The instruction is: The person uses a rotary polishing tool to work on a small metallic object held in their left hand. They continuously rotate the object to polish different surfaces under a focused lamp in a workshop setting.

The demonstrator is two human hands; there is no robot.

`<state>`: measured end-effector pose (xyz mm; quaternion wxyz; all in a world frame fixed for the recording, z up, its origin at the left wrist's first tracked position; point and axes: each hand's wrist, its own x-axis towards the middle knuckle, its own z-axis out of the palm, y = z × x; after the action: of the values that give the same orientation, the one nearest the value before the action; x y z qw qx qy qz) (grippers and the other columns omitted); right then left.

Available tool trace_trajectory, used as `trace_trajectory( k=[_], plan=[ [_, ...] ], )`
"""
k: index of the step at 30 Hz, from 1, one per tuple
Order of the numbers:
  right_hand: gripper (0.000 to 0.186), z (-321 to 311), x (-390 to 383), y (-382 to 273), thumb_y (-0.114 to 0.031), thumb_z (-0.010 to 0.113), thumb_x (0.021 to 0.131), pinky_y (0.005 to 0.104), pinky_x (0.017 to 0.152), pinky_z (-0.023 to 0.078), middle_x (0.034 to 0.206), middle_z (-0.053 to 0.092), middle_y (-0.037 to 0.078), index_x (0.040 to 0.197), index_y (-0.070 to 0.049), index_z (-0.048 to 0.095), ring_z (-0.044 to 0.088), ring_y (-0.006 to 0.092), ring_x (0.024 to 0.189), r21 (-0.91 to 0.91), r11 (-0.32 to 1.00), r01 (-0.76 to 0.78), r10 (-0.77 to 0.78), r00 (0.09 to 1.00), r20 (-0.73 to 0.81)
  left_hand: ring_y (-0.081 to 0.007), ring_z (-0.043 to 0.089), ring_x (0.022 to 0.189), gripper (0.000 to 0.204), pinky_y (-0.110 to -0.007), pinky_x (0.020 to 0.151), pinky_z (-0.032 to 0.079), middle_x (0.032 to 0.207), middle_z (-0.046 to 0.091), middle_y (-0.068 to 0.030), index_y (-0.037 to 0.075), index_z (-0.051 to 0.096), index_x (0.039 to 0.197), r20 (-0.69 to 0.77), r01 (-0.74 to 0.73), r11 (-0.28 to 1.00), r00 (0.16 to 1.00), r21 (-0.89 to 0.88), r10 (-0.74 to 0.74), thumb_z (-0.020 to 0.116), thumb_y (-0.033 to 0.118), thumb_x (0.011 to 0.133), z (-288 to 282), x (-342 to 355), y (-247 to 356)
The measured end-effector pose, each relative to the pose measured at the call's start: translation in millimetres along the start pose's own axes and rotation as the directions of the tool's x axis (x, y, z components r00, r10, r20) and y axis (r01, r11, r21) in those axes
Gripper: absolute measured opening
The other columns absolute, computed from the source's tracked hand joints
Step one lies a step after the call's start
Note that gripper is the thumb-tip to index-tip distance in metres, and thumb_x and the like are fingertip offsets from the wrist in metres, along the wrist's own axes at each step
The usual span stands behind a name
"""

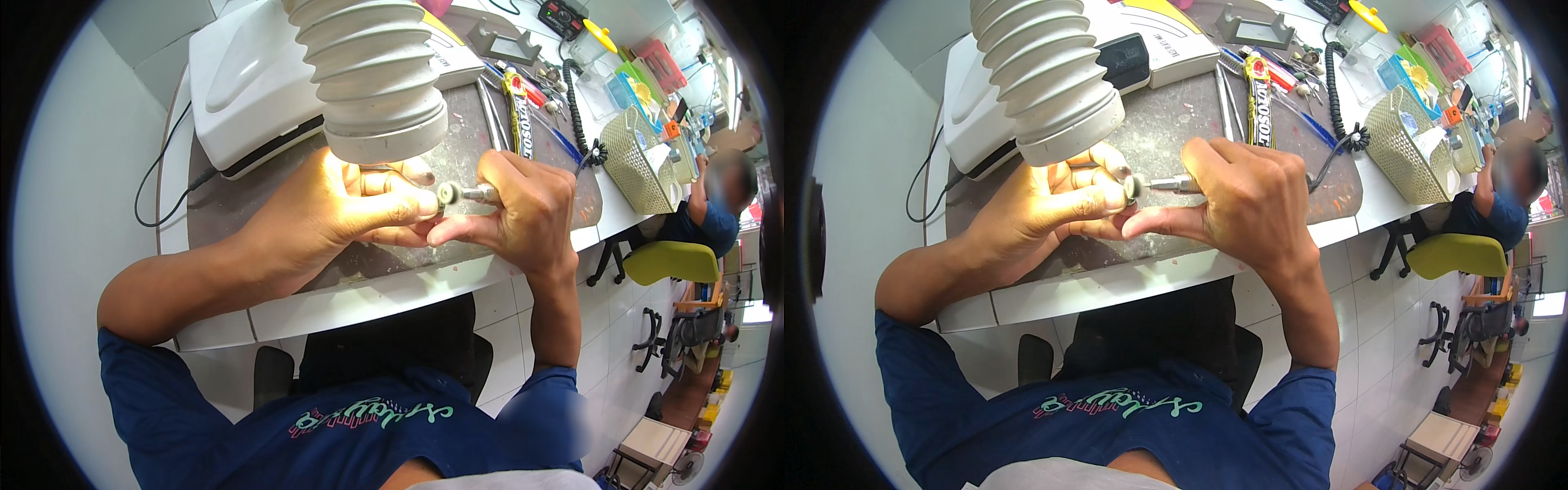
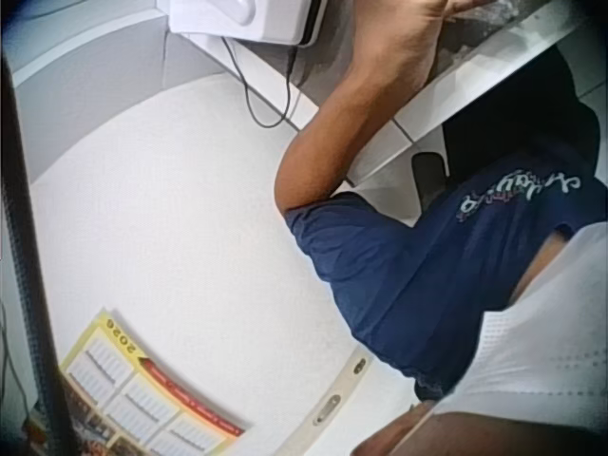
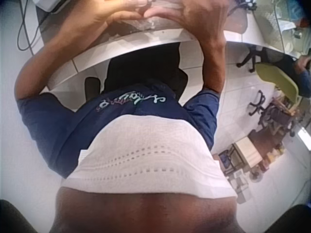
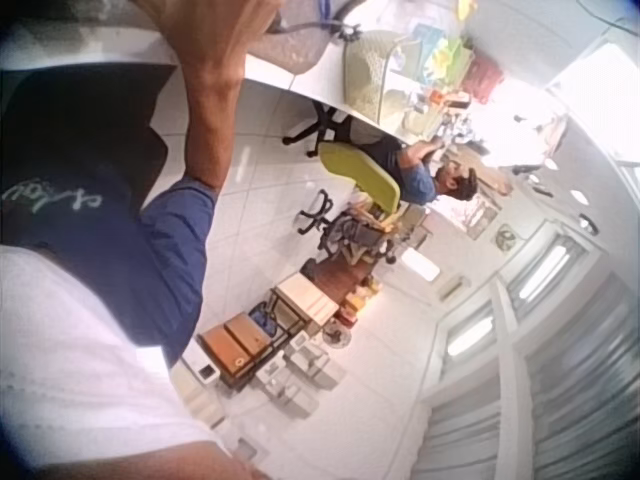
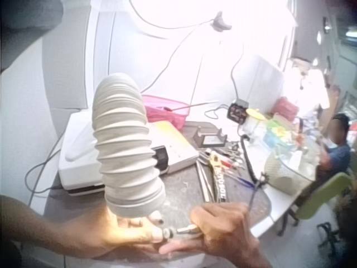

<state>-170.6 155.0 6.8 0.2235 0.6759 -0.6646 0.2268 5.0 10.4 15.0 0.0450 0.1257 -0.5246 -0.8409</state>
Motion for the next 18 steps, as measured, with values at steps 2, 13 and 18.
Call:
trace_trajectory(
  k=[2, 13, 18],
  plan=[
    [0.070, 0.1, 0.4, -0.3, -0.074, 0.071, 0.059, 0.0306, 0.040, 0.038, 0.049, 0.041, 0.001, 0.058, -0.009, 0.045, 0.047, 0.0179, 0.040, 0.001, 1.000, -0.005, 0.005, 1.000, -0.007, -0.0141, 0.064, 0.089, 0.030, -0.028, 0.084, 0.056, 0.097, 0.059, -0.0073, -0.001, 0.053, 0.112, -0.003, -0.004, 1.000, 1.000, 0.027, 0.005, 0.068, 0.011, 0.089, 1.5, -1.4, 1.1],
    [0.070, 0.5, -1.5, -0.5, -0.068, 0.075, 0.054, 0.0320, 0.041, 0.032, 0.052, 0.037, 0.004, 0.062, -0.007, 0.043, 0.041, 0.0195, 0.041, 0.053, 0.998, -0.016, 0.018, 1.000, -0.023, -0.0136, 0.064, 0.093, 0.034, -0.029, 0.084, 0.057, 0.099, 0.057, -0.0059, -0.002, 0.053, 0.115, -0.003, -0.005, 0.999, 1.000, 0.036, 0.005, 0.069, 0.012, 0.089, 1.9, -0.6, 2.1],
    [0.070, 2.3, -2.0, 0.5, -0.068, 0.075, 0.055, 0.0320, 0.041, 0.032, 0.052, 0.037, 0.004, 0.061, -0.007, 0.042, 0.041, 0.0197, 0.041, 0.065, 0.998, -0.014, 0.016, 0.999, -0.030, -0.0141, 0.064, 0.093, 0.037, -0.028, 0.084, 0.057, 0.100, 0.059, -0.0075, -0.003, 0.051, 0.117, -0.012, -0.002, 1.000, 1.000, 0.013, 0.002, 0.070, 0.009, 0.088, 2.6, -0.8, 3.5]
  ],
)
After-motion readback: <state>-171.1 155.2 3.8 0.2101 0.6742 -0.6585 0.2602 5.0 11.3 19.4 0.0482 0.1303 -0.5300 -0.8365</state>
